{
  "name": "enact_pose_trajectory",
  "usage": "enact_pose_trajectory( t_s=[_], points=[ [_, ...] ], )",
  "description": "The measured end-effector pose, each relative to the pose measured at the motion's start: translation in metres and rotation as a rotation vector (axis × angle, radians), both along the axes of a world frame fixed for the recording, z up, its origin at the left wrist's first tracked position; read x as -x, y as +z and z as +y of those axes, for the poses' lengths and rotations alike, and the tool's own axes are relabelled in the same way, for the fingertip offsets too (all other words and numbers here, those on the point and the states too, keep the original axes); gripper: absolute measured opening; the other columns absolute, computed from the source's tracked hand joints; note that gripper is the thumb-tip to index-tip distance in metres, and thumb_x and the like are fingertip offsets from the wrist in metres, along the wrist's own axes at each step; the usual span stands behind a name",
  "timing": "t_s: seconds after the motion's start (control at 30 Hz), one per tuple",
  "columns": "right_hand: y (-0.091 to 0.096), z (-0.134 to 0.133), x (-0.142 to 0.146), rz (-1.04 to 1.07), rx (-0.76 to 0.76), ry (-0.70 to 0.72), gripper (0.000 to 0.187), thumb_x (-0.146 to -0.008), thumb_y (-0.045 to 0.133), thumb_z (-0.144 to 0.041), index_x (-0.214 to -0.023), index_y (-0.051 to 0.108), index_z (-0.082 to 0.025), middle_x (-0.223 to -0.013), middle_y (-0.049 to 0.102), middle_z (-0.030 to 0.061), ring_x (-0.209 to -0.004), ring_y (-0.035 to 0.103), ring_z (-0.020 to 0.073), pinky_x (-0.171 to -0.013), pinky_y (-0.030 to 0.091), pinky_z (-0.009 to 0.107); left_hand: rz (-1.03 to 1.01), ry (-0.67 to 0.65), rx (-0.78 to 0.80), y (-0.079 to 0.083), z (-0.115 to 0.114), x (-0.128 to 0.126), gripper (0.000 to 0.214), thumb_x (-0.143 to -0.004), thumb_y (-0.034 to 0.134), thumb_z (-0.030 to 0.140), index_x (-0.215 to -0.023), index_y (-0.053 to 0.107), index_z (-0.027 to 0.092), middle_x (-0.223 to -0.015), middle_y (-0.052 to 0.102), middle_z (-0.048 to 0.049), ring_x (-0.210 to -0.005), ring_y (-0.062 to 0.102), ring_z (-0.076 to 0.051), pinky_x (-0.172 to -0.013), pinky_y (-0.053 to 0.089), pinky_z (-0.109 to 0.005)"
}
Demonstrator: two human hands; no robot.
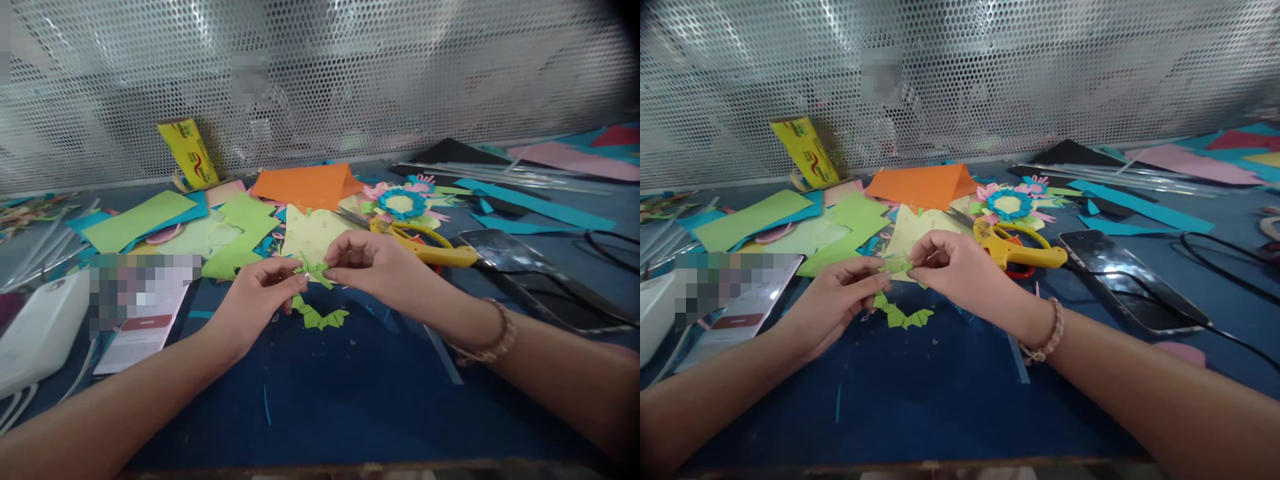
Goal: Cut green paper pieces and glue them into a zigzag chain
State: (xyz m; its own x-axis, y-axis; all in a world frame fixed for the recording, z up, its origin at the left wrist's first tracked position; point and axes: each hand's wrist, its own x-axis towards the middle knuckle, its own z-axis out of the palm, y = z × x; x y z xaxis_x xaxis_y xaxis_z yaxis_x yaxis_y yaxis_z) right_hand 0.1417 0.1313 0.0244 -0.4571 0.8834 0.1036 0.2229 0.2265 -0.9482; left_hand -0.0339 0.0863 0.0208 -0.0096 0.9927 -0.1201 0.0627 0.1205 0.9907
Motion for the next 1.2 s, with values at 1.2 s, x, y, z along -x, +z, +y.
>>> enact_pose_trajectory(
  t_s=[1.2],
  points=[
    [0.0061,0.0006,-0.0054,0.019,0.093,0.101,0.026,-0.068,0.067,-0.024,-0.091,0.057,-0.018,-0.084,0.063,0.0026,-0.079,0.061,0.0126,-0.072,0.052,0.027,-0.102,-0.074,0.095,0.0004,-0.0015,0.0007,0.02,-0.066,0.072,0.028,-0.079,0.063,0.016,-0.061,0.06,0.0031,-0.048,0.048,-0.005,-0.045,0.035,-0.018]
  ],
)
